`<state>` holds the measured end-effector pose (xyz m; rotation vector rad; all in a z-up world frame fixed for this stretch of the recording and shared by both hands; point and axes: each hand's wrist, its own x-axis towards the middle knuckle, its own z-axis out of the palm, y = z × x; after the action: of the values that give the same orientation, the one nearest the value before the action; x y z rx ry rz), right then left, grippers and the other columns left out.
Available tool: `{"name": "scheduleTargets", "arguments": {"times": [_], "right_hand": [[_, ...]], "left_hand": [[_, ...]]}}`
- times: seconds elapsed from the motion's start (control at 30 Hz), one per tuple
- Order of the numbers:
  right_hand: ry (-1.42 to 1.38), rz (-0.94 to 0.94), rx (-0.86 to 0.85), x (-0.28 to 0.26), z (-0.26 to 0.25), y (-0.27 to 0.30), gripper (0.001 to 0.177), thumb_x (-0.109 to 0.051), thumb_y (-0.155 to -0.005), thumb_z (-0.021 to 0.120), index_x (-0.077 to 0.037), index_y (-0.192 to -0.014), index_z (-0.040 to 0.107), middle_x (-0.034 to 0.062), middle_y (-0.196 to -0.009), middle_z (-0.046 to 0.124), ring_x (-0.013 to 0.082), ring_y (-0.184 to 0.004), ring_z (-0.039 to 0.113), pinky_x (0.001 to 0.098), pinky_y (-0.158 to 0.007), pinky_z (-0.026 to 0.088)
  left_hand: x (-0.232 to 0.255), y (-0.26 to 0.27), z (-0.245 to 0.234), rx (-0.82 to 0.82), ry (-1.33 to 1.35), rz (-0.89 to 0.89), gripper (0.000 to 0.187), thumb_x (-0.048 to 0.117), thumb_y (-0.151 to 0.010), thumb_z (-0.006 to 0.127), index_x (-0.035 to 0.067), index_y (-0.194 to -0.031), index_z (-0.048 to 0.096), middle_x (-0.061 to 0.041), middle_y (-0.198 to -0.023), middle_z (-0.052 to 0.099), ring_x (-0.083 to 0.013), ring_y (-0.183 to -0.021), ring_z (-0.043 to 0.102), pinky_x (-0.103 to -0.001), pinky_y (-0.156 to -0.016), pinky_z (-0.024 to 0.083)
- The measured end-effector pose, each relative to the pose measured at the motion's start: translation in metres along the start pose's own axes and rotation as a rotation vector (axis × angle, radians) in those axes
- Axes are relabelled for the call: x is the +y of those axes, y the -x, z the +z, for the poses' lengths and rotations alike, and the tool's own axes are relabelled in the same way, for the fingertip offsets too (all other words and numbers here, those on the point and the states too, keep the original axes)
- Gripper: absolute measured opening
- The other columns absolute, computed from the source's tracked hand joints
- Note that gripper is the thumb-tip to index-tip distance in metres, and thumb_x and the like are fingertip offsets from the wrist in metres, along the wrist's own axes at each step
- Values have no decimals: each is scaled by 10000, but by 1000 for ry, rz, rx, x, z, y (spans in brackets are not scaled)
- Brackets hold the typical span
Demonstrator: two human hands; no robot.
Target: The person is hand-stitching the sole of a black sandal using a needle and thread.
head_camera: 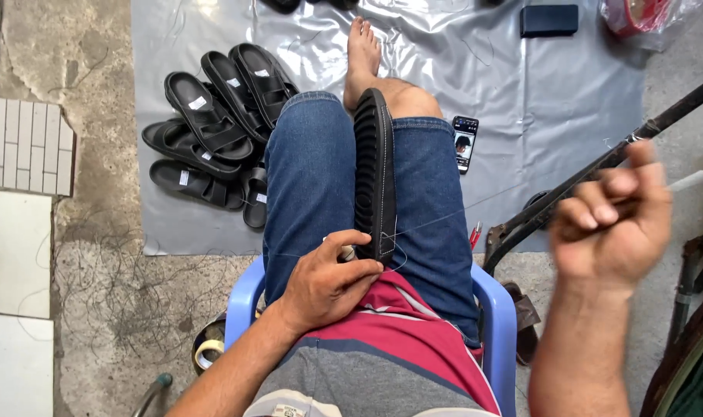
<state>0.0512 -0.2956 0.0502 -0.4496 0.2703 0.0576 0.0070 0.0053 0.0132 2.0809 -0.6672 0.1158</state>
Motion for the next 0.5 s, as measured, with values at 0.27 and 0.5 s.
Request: {"name": "scheduleTargets", "arguments": {"times": [0.27, 0.5], "right_hand": [[1822, -507, -443, 67, 3, 6, 440, -33, -716, 690, -158, -1133, 628, 114, -1174, 579, 187, -613, 622, 327, -502, 518], [1781, -386, -435, 101, 13, -5, 89, -147, -787, 668, -164, -874, 677, -6, -653, 629, 187, -608, 614, 292, -546, 497]], "left_hand": [[7, -26, -27, -155, -23, -275, 332, 187, -839, 546, 153, -1168, 567, -102, -1005, 597, -315, -751, 657, -421, -571, 524], [9, -35, -51, -446, -220, -426, 229, 201, -877, 466, 177, -1033, 631, -75, -810, 618, -332, -688, 638, -447, -546, 516]]}}
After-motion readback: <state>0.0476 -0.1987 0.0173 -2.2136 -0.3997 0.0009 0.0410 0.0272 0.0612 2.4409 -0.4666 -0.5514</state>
